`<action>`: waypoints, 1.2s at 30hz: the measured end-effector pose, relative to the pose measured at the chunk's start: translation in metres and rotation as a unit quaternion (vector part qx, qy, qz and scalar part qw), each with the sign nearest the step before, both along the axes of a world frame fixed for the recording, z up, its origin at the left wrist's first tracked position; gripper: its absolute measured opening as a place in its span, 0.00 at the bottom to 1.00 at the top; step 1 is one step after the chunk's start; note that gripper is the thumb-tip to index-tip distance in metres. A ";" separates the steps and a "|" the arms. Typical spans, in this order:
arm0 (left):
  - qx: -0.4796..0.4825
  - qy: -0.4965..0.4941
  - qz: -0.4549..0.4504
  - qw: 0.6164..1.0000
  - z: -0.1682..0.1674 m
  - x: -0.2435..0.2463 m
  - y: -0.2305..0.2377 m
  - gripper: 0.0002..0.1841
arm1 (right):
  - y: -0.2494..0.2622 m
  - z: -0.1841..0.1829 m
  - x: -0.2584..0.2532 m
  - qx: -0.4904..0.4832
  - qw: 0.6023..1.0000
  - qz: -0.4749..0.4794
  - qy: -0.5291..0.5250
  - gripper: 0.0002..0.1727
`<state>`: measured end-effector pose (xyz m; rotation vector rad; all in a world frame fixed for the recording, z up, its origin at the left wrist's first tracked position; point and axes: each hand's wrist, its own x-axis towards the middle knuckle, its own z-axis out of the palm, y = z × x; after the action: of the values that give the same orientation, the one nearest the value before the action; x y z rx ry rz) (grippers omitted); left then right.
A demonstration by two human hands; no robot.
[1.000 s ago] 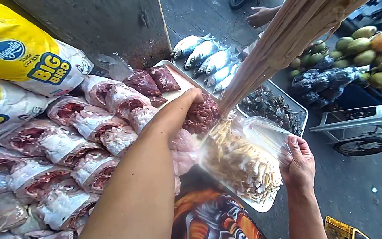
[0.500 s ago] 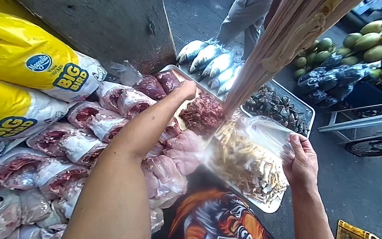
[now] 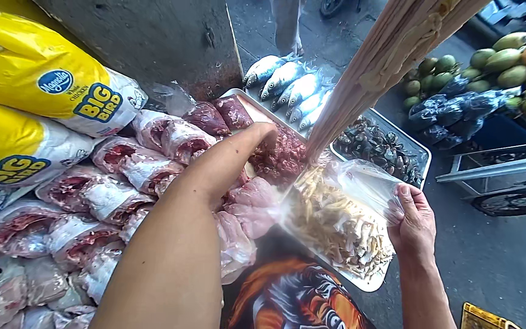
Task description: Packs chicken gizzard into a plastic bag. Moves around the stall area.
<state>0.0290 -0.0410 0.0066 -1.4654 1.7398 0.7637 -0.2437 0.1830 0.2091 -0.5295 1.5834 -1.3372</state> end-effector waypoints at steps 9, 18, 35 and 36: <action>-0.011 0.024 0.136 0.990 0.029 0.035 -0.016 0.13 | 0.003 -0.004 -0.006 -0.003 1.000 -0.013 -0.010 0.11; 0.115 0.271 0.236 0.926 0.017 0.029 -0.010 0.15 | 0.000 -0.004 -0.006 -0.001 1.000 -0.007 -0.013 0.11; -0.046 0.112 -0.076 0.990 0.002 -0.008 0.014 0.24 | 0.000 -0.027 -0.020 -0.046 0.999 0.005 -0.014 0.11; -0.052 0.090 -0.107 0.989 -0.006 -0.014 0.025 0.26 | 0.000 -0.029 -0.022 -0.051 0.999 0.007 -0.015 0.10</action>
<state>0.0148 -0.0157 0.0002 -1.2818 2.0628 0.7188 -0.2656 0.1834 0.1799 -0.5793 1.4901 -1.4146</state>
